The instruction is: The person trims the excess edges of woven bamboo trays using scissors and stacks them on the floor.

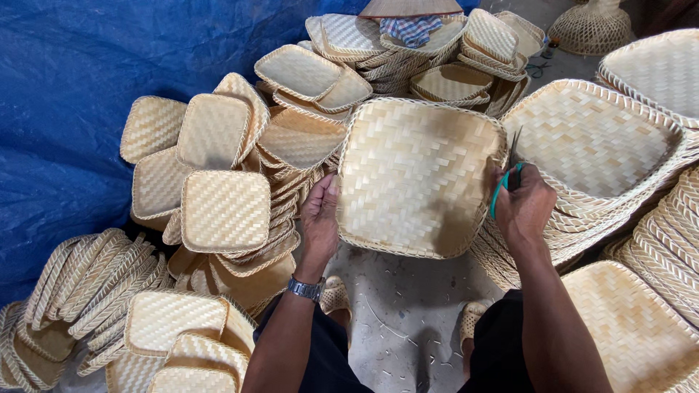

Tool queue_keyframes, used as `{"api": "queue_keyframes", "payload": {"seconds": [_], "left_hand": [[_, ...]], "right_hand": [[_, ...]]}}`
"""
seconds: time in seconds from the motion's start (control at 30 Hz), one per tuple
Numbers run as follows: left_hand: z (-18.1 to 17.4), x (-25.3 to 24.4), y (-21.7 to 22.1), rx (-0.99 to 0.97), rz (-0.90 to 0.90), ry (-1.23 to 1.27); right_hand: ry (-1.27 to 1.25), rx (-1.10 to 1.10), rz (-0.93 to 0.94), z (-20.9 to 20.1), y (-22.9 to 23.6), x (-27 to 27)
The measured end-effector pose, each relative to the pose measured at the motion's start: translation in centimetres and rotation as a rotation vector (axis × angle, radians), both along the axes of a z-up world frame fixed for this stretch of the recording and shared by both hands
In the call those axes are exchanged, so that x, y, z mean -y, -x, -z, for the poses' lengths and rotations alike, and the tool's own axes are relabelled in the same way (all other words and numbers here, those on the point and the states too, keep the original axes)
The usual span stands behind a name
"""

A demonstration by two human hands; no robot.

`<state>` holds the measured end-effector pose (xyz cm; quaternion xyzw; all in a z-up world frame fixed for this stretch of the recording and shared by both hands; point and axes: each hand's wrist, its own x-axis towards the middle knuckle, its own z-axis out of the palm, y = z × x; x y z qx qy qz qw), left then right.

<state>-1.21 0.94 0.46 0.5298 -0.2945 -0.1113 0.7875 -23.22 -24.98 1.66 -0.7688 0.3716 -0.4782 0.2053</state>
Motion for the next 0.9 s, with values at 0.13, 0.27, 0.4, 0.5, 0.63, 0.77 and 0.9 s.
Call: {"api": "queue_keyframes", "payload": {"seconds": [0.13,0.27,0.4,0.5,0.63,0.77,0.9], "left_hand": [[0.3,0.1,-0.8,-0.121,0.045,0.104],[-0.2,-1.1,-1.1,-0.322,0.278,0.283],[-0.2,-1.8,-1.1,-0.287,0.408,0.330],[0.7,-1.3,-0.6,-0.290,0.481,0.284],[1.3,-0.4,1.1,-0.348,0.478,0.436],[-0.8,-1.2,2.1,-0.364,0.384,0.514],[-2.8,-2.0,2.8,-0.430,0.424,0.623]], "right_hand": [[0.082,0.013,0.030,0.8,-0.2,0.0],[0.056,0.023,0.083,1.1,-0.3,0.1],[-0.188,0.283,-0.058,1.1,-0.7,0.2],[-0.526,0.709,-0.316,0.9,-1.4,-0.6],[-0.457,0.545,-0.332,0.9,-1.8,-4.1],[-0.388,0.331,-0.289,0.6,-1.8,-7.7],[-0.432,0.302,-0.278,0.4,-2.7,-9.2]]}}
